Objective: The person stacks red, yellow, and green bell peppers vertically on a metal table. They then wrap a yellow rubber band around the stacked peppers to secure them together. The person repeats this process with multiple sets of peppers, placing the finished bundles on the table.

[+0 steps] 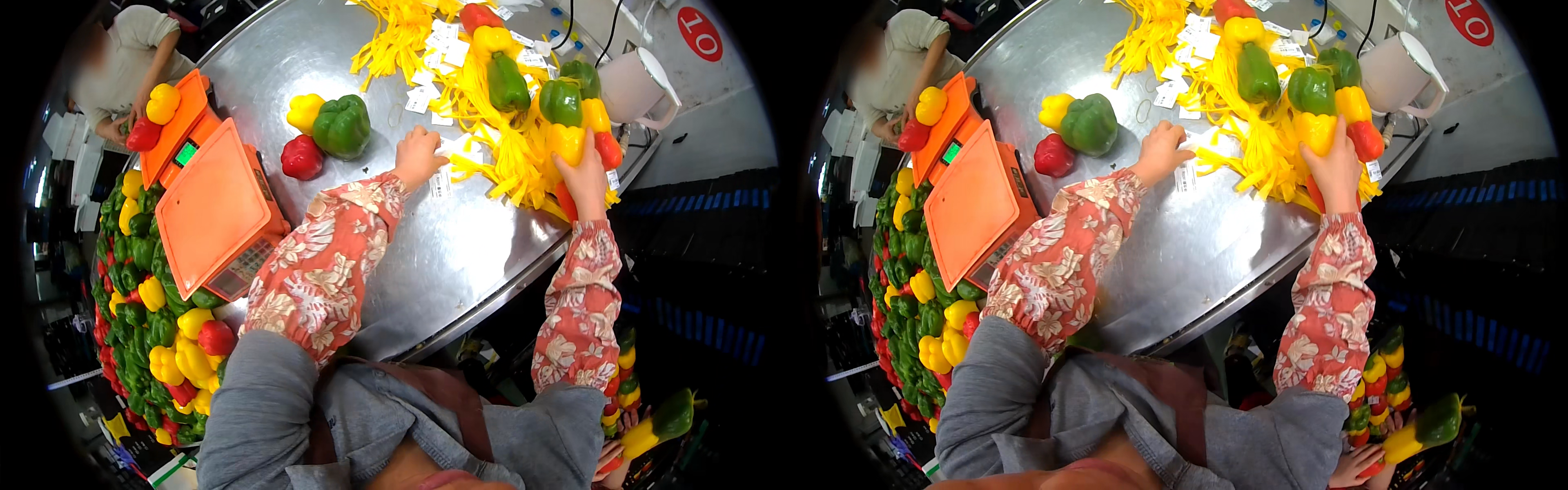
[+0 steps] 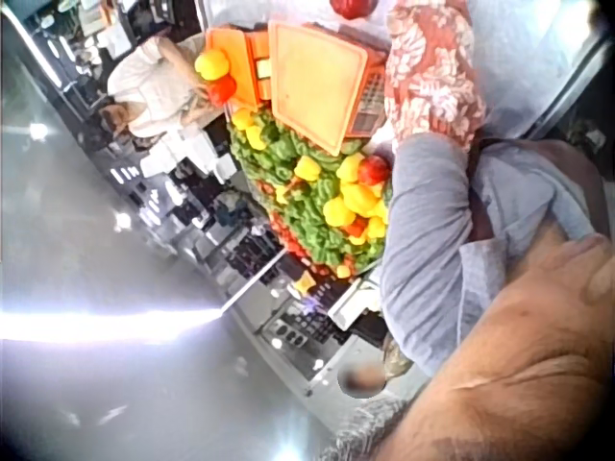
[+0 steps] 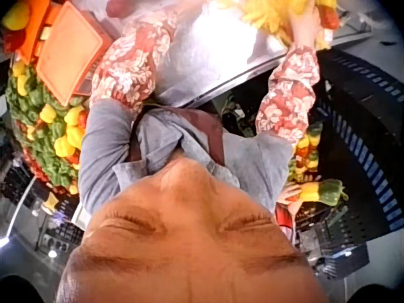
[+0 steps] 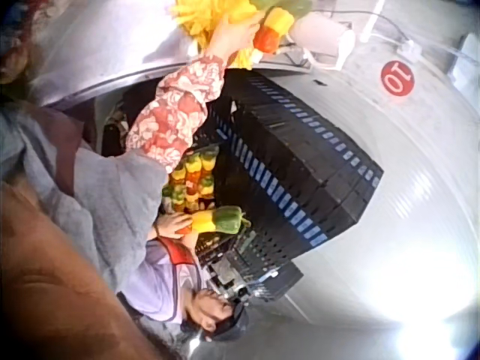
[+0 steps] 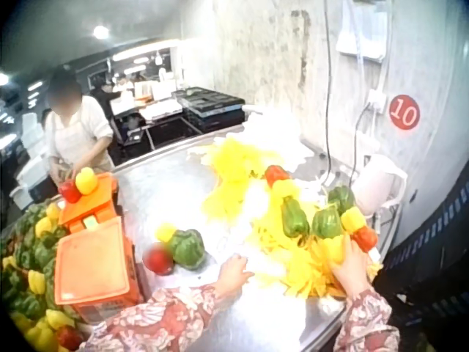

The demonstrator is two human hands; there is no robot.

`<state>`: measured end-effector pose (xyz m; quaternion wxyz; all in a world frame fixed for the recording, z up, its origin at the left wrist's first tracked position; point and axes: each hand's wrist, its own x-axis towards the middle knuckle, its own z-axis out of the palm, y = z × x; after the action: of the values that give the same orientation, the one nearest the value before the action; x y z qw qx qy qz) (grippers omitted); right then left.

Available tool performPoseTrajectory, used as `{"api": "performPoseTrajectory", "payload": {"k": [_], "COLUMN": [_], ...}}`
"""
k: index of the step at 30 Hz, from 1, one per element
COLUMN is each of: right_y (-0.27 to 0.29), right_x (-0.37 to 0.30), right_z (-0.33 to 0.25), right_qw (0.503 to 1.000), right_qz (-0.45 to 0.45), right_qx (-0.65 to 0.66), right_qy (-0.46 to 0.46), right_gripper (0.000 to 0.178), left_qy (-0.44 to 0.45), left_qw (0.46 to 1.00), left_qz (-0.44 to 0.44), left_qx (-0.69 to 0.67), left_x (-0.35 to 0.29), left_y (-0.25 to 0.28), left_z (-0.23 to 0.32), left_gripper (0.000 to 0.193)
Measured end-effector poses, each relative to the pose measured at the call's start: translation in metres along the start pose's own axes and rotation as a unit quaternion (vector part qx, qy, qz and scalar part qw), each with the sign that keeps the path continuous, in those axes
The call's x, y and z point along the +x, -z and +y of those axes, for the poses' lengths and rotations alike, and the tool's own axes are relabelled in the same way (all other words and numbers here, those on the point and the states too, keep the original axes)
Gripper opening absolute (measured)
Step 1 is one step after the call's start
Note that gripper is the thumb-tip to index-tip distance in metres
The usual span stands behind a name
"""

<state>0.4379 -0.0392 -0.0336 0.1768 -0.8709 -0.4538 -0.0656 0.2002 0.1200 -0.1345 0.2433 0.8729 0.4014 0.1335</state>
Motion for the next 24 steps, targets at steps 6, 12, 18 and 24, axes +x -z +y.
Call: {"api": "performPoseTrajectory", "payload": {"k": [6,12,18,24], "right_y": [-0.054,-0.098,-0.05,-0.032], "right_x": [-0.026,-0.05,-0.063,-0.104], "right_z": [-0.062,-0.089,-0.046,-0.031], "right_qw": [0.945,0.837,0.78,0.749], "right_qz": [-0.048,-0.244,-0.288,-0.29], "right_qx": [0.256,0.478,0.556,0.595], "right_qy": [0.197,0.106,0.019,-0.019], "right_gripper": [0.038,0.024,0.019,0.019], "left_qy": [0.001,0.063,0.064,0.032], "left_qw": [0.962,0.848,0.79,0.746], "left_qz": [-0.002,0.038,0.306,0.423], "left_qx": [-0.273,-0.525,-0.527,-0.513], "left_x": [-0.014,-0.035,-0.046,-0.055], "left_y": [0.005,0.082,0.195,0.242], "left_z": [-0.01,0.01,-0.018,-0.036], "left_gripper": [0.017,0.02,0.016,0.016]}}
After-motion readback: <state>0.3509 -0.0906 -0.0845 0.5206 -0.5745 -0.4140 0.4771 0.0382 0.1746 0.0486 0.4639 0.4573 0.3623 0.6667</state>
